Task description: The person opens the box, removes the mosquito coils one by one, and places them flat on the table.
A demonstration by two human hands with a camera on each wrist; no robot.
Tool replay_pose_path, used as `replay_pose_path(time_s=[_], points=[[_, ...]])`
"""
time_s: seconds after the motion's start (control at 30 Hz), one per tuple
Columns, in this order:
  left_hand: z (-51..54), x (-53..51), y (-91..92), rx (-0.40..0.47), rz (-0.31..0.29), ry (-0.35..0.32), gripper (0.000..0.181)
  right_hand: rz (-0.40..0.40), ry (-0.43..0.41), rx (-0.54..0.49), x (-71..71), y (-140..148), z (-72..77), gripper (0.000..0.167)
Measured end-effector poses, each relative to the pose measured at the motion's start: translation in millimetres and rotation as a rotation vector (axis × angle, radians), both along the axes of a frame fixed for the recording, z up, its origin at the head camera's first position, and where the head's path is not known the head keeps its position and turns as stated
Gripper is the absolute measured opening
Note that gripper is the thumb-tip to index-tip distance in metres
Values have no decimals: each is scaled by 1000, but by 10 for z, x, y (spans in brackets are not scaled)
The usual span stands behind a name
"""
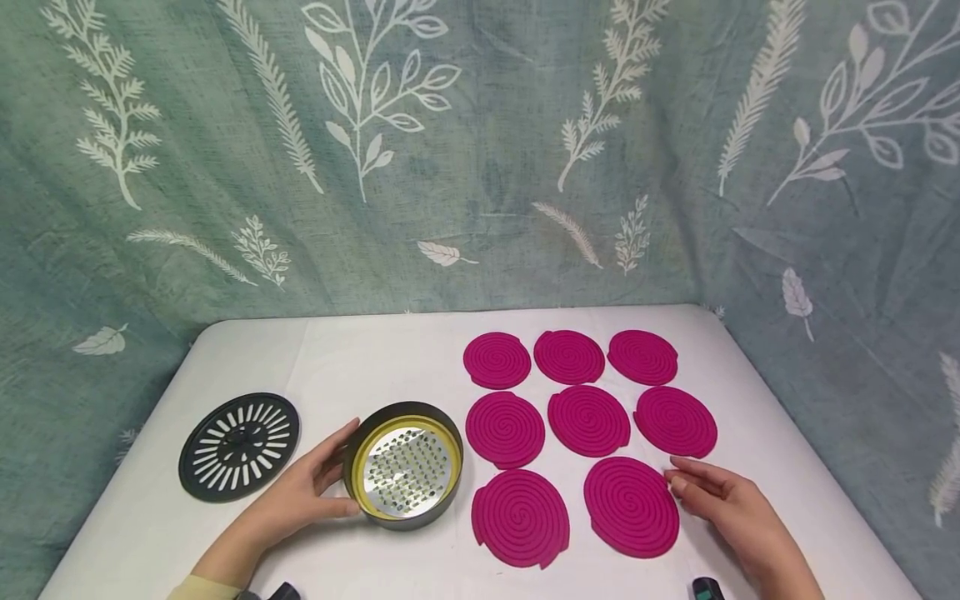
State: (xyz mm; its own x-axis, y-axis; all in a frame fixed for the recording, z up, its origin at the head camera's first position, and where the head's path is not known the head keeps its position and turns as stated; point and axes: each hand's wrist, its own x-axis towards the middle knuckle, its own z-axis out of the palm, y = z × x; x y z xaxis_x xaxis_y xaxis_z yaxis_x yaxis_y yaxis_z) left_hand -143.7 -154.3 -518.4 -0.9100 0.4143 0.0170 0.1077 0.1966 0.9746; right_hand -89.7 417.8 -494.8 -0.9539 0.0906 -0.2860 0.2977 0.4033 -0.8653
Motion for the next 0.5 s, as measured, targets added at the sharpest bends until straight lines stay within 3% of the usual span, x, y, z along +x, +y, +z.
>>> replay_pose_path(time_s=[0.17,0.3,0.37,0.5], points=[[21,3,-28,29,-25,5,109,-34,70,-80,-4,14,28,67],[131,-38,-50,-4,-37,6,102,-56,186,-169,-48,87,133,52],[232,-89,-80,-53,-25,30,99,-47,263,-128,-116,106,241,47],[533,-294,-167,-173,2,88,91,-21,379,126,-357,34,552,55]])
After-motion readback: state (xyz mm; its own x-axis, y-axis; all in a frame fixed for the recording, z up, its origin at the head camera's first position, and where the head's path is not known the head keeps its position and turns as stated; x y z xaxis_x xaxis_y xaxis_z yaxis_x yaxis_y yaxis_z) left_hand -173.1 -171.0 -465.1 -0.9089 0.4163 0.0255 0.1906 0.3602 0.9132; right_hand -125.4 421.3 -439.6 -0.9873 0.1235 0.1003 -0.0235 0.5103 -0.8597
